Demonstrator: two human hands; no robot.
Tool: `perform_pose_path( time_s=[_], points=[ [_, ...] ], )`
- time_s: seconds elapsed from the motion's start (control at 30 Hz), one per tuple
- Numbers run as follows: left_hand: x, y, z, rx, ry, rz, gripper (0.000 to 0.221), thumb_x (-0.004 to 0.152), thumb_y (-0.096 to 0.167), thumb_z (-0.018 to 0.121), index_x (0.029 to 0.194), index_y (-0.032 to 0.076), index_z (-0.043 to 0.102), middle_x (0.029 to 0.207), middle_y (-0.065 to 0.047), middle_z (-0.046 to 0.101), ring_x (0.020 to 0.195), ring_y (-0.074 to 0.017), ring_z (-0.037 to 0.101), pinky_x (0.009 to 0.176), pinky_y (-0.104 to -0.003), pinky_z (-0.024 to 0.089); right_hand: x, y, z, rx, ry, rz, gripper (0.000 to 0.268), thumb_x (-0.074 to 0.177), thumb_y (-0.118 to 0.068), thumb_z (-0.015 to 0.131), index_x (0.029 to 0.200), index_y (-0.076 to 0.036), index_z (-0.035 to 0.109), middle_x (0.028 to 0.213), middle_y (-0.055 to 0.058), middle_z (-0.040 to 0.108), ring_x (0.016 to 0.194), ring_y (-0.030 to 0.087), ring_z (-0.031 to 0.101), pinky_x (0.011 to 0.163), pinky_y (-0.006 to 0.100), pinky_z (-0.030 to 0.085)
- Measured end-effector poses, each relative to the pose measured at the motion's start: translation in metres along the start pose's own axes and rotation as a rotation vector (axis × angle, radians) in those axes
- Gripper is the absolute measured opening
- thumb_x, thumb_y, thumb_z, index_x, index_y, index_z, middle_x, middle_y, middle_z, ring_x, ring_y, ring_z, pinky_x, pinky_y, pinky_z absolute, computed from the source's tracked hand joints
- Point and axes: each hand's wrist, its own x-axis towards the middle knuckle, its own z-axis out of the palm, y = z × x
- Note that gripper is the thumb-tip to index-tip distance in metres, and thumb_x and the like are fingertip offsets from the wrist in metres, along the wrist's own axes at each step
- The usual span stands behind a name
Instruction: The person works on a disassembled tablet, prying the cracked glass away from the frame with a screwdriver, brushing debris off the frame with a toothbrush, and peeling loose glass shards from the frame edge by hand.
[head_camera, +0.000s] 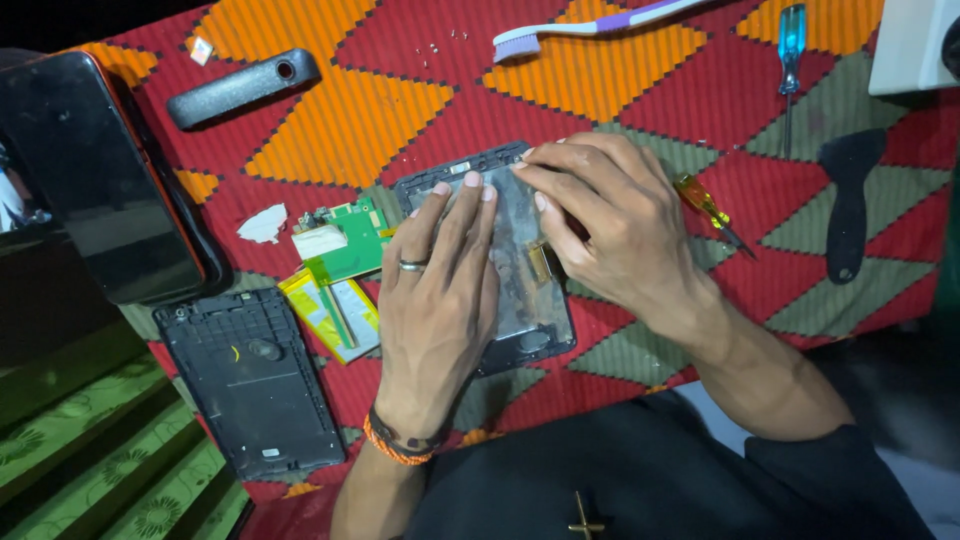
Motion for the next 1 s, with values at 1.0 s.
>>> perform_pose_path(
  time_s=[1.0],
  points=[
    [0.0011, 0.0016, -0.0012, 0.011, 0.002, -0.001, 0.056, 0.092, 0.005, 0.069, 0.147, 0.004, 0.056, 0.154, -0.009, 0.051, 0.145, -0.0272, 0.046, 0.116, -0.041, 0.039, 0.0008, -0.0007, -0.0021, 0.006, -0.008, 0.005, 0.031, 0.086, 0.006, 0.077, 0.117, 0.000, 0.077, 0.119, 0.010, 0.072, 0.110, 0.026, 0.064, 0.097, 0.041, 0.050]
  ],
)
